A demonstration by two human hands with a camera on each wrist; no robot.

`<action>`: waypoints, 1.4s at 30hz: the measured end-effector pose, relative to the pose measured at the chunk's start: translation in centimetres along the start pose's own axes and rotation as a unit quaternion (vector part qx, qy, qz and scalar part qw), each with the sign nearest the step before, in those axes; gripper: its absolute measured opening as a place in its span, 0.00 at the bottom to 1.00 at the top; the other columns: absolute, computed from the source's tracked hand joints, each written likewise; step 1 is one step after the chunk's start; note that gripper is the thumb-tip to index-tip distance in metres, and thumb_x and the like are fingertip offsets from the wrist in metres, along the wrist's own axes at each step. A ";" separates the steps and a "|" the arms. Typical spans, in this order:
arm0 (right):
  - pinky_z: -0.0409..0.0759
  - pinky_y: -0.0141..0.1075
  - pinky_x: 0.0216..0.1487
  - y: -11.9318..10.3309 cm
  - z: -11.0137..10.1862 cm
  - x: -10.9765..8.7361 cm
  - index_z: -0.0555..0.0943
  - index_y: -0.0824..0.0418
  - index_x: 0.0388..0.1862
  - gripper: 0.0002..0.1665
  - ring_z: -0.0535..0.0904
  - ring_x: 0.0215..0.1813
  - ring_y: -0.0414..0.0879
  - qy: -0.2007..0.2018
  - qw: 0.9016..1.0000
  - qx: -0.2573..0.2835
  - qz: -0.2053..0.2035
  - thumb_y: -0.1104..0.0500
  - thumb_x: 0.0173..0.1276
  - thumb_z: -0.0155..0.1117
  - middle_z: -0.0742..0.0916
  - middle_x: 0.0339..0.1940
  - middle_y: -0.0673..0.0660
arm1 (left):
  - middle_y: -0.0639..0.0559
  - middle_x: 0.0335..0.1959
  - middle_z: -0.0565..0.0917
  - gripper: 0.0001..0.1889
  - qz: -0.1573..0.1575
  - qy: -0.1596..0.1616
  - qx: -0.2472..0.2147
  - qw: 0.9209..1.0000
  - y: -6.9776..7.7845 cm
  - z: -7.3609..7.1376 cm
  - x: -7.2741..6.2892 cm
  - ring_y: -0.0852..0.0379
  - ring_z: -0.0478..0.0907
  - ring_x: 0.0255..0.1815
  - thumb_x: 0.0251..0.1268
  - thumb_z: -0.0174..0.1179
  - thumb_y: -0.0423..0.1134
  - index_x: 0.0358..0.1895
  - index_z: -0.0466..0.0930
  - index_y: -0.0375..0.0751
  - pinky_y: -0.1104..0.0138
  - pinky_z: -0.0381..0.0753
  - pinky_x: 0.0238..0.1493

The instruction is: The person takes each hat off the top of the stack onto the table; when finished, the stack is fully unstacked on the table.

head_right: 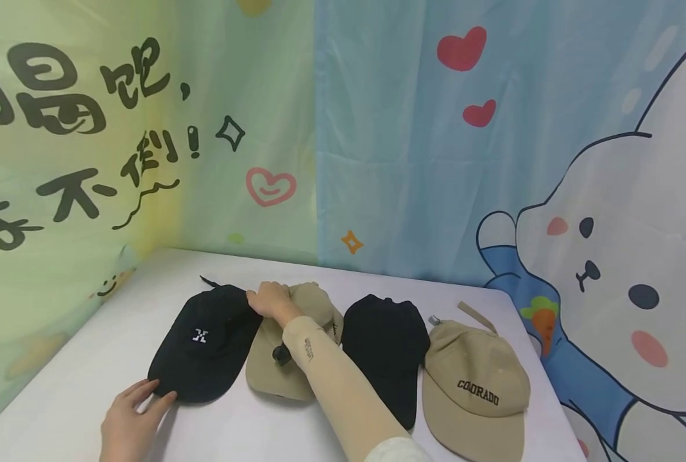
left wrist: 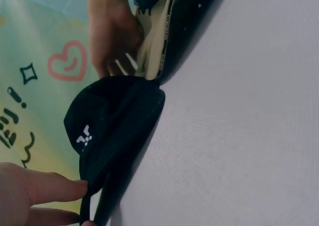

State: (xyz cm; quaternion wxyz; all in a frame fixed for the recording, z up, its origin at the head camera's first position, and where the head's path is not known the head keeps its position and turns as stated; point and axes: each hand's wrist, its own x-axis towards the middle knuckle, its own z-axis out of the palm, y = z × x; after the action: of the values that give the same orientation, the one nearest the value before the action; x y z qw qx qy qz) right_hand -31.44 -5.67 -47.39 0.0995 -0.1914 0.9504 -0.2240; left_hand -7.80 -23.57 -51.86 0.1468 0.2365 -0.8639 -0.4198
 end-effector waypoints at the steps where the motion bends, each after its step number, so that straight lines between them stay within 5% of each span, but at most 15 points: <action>1: 0.67 0.47 0.69 -0.1 -0.1 0.1 0.71 0.70 0.68 0.32 0.71 0.68 0.59 -0.003 1.000 0.002 -0.007 0.46 0.80 0.42 0.77 0.66 0.64 | 0.26 0.62 0.68 0.26 0.001 0.004 -0.003 1.000 0.0 0.0 0.0 0.29 0.74 0.58 0.60 0.69 0.35 0.57 0.76 0.21 0.44 0.70 0.61; 5: 0.64 0.45 0.71 -0.4 -0.4 0.4 0.66 0.68 0.73 0.33 0.67 0.72 0.57 -0.024 0.999 0.028 -0.025 0.47 0.80 0.42 0.73 0.71 0.63 | 0.26 0.60 0.68 0.25 0.004 0.010 -0.006 1.000 0.1 0.2 0.0 0.33 0.81 0.50 0.59 0.69 0.35 0.56 0.77 0.20 0.52 0.79 0.50; 15: 0.62 0.43 0.73 0.0 -0.3 0.5 0.60 0.65 0.76 0.36 0.64 0.74 0.54 -0.076 0.996 0.038 -0.025 0.44 0.80 0.40 0.68 0.75 0.61 | 0.27 0.61 0.68 0.26 -0.008 0.004 -0.029 1.000 0.4 0.5 -0.1 0.34 0.81 0.49 0.57 0.70 0.33 0.55 0.76 0.19 0.56 0.81 0.48; 21: 0.65 0.43 0.71 -0.3 -0.2 0.7 0.64 0.64 0.74 0.33 0.67 0.72 0.53 -0.079 0.995 0.036 -0.050 0.45 0.81 0.41 0.72 0.72 0.60 | 0.25 0.62 0.69 0.27 -0.015 0.006 -0.024 1.000 0.4 0.3 -0.2 0.32 0.80 0.51 0.57 0.70 0.35 0.56 0.76 0.21 0.46 0.73 0.59; 30: 0.69 0.41 0.67 -1.3 -0.1 0.4 0.73 0.64 0.68 0.28 0.72 0.67 0.53 -0.038 0.993 0.056 -0.092 0.49 0.79 0.46 0.79 0.65 0.60 | 0.24 0.53 0.78 0.28 -0.036 0.019 -0.055 0.998 0.2 -0.5 -0.3 0.34 0.82 0.48 0.55 0.72 0.36 0.59 0.76 0.27 0.39 0.66 0.62; 42: 0.75 0.38 0.61 -2.4 -0.2 0.5 0.78 0.64 0.61 0.23 0.78 0.61 0.52 0.017 0.984 0.096 -0.148 0.51 0.77 0.52 0.83 0.58 0.59 | 0.27 0.49 0.81 0.29 -0.054 0.017 -0.063 0.996 -0.4 -1.2 -0.1 0.30 0.78 0.54 0.58 0.70 0.38 0.60 0.75 0.27 0.40 0.72 0.59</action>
State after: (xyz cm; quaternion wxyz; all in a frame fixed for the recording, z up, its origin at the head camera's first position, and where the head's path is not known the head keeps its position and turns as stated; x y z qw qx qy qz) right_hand -31.18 -7.79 -46.13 0.0669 -0.3156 0.8872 -0.3297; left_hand -7.09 -24.52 -51.51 0.1532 0.2806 -0.8191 -0.4763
